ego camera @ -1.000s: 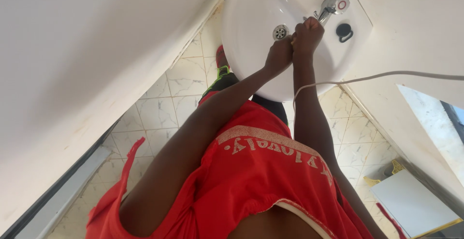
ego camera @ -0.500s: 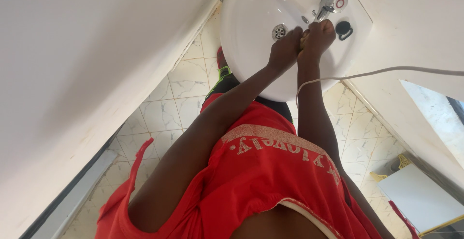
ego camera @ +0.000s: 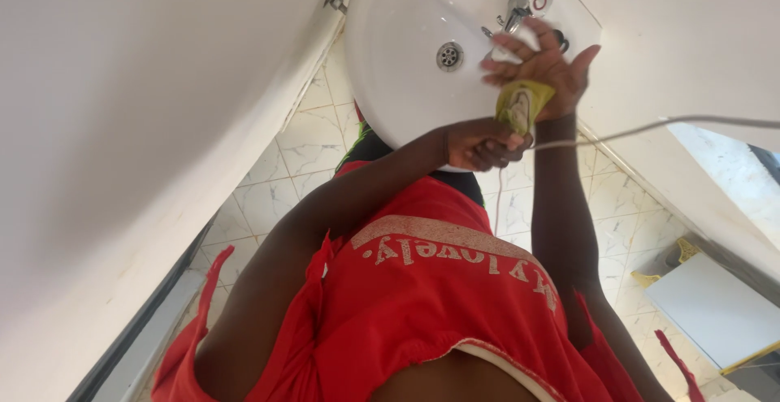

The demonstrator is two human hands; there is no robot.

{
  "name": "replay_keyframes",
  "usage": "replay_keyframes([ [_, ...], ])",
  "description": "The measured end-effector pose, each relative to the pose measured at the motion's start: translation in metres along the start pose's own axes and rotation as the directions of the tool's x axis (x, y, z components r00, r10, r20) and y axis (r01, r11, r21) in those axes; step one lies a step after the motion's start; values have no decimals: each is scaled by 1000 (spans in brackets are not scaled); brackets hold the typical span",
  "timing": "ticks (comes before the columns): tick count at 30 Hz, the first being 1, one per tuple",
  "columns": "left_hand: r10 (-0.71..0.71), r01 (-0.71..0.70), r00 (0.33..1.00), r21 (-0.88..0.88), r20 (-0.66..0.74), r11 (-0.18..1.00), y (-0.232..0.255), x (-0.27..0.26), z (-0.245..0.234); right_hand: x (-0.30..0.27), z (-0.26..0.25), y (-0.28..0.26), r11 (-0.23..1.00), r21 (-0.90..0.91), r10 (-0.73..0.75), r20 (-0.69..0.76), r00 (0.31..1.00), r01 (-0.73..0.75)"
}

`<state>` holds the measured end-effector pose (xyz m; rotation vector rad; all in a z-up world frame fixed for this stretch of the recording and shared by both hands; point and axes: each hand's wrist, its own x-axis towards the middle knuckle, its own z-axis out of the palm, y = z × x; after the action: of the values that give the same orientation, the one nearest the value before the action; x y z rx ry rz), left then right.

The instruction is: Cleaning a bathroom sink with a sponge.

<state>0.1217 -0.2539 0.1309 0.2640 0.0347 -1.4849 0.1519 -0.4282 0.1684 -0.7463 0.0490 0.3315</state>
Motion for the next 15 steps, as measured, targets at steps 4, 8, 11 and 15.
replay_keyframes([
  [4,-44,183,890,-266,453,947,-3,-7,3,0,12,17,986,164,-31,320,947,-24],
  [8,-23,145,895,-241,445,960,-4,-12,-11,-1,-4,22,999,26,-36,473,880,27],
  [11,0,20,984,-112,176,994,-12,-5,-17,9,0,18,996,-57,81,366,927,-64],
  [15,45,-23,987,144,-156,989,-6,16,-34,17,2,22,957,-287,100,170,980,-48],
])
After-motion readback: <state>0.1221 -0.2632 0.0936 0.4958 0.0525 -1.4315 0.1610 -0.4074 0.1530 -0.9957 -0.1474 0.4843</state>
